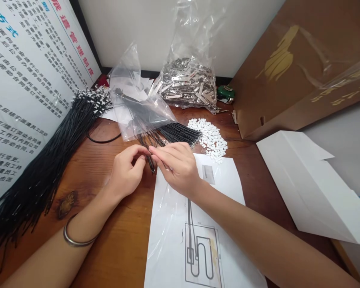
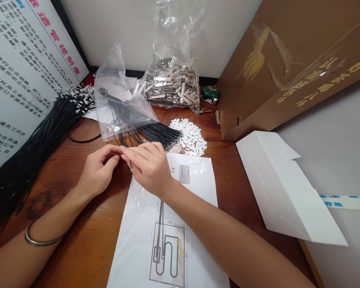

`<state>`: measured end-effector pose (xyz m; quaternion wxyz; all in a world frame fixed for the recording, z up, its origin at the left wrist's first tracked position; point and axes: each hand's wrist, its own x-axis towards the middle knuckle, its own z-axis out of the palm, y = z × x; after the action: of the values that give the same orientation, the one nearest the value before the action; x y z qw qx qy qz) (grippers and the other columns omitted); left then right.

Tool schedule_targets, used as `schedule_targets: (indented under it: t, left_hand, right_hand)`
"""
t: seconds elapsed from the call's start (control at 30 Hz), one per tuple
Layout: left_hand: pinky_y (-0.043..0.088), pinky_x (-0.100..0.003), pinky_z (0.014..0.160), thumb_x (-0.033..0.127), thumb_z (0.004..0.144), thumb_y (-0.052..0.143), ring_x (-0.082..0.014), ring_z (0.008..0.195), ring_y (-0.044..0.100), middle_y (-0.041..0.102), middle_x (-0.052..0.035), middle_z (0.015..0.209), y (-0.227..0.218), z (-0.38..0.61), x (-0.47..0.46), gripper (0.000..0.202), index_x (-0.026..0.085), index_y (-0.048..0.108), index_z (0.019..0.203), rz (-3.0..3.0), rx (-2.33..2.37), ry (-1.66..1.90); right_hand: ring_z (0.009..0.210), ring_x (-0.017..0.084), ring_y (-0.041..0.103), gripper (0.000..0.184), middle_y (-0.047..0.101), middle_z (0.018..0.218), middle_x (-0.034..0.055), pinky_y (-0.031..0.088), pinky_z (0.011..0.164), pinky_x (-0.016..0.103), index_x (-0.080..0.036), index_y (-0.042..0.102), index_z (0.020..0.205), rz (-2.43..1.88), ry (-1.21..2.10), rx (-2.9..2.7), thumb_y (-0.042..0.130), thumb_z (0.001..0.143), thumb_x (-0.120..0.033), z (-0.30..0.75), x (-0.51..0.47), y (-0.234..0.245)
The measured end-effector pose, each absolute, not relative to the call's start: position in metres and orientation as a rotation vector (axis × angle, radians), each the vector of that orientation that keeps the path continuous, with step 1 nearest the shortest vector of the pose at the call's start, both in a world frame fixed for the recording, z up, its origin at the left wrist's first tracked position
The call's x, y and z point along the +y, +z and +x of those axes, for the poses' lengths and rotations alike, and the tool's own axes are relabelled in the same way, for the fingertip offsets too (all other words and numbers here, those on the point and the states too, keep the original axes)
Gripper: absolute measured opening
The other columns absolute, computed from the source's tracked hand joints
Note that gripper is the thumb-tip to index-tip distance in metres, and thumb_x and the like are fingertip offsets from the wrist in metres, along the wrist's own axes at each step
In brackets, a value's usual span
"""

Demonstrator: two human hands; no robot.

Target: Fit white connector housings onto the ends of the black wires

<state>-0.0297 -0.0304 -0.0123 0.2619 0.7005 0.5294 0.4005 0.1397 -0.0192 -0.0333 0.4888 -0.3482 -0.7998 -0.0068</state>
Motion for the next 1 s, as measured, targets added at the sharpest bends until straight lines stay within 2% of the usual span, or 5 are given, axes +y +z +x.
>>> schedule_targets:
  t: [0.1, 0.23, 0.43, 0.73, 1.0]
  left_hand:
    - [0.043, -0.042, 0.112, 0.026, 0.093, 0.049, -0.0257, 0.126, 0.06, 0.068, -0.015, 0.132, -0.017, -0.032, -0.025, 0.035, 0.012, 0.066, 0.12, 2.25, 1.422, 1.004]
    - [0.028, -0.049, 0.124, 0.032, 0.099, 0.041, -0.0276, 0.153, 0.03, 0.037, -0.0158, 0.162, -0.026, -0.035, -0.014, 0.055, 0.012, 0.044, 0.15, 2.544, 1.358, 0.696]
    - [0.024, -0.053, 0.124, 0.035, 0.095, 0.047, -0.0324, 0.153, 0.027, 0.03, -0.0169, 0.164, -0.027, -0.033, 0.001, 0.066, 0.009, 0.037, 0.154, 2.687, 1.443, 0.185]
    - [0.024, -0.049, 0.125, 0.047, 0.104, 0.035, -0.0281, 0.152, 0.031, 0.035, -0.013, 0.162, -0.027, -0.025, 0.0, 0.059, 0.013, 0.043, 0.153, 2.638, 1.549, 0.309]
    - [0.026, -0.049, 0.125, 0.049, 0.102, 0.041, -0.0306, 0.153, 0.027, 0.036, -0.0182, 0.162, -0.027, -0.033, 0.001, 0.065, 0.01, 0.036, 0.154, 2.471, 1.376, 0.71]
  right_hand:
    - [0.075, 0.015, 0.061, 0.021, 0.077, 0.082, 0.0015, 0.044, 0.072, 0.033, -0.021, 0.076, 0.109, -0.849, -0.092, -1.896, 0.059, 0.097, -0.02, 0.141, -0.018, -0.034]
    - [0.074, 0.015, 0.056, 0.022, 0.071, 0.078, 0.0019, 0.041, 0.069, 0.032, -0.023, 0.077, 0.108, -0.808, -0.068, -1.955, 0.058, 0.098, -0.022, 0.14, -0.017, -0.038]
    - [0.081, 0.014, 0.058, 0.02, 0.075, 0.089, -0.0001, 0.041, 0.075, 0.034, -0.027, 0.076, 0.106, -0.731, -0.022, -2.119, 0.059, 0.097, -0.02, 0.14, -0.02, -0.037]
    - [0.06, 0.008, 0.053, 0.011, 0.076, 0.081, -0.0096, 0.044, 0.061, 0.029, -0.031, 0.077, 0.085, -0.202, -0.173, -2.053, 0.069, 0.092, -0.031, 0.132, -0.056, -0.009]
    - [0.059, 0.009, 0.066, 0.021, 0.078, 0.085, -0.0003, 0.053, 0.053, 0.025, -0.026, 0.069, 0.113, -0.742, 0.721, -1.392, 0.052, 0.101, -0.028, 0.135, -0.038, -0.02]
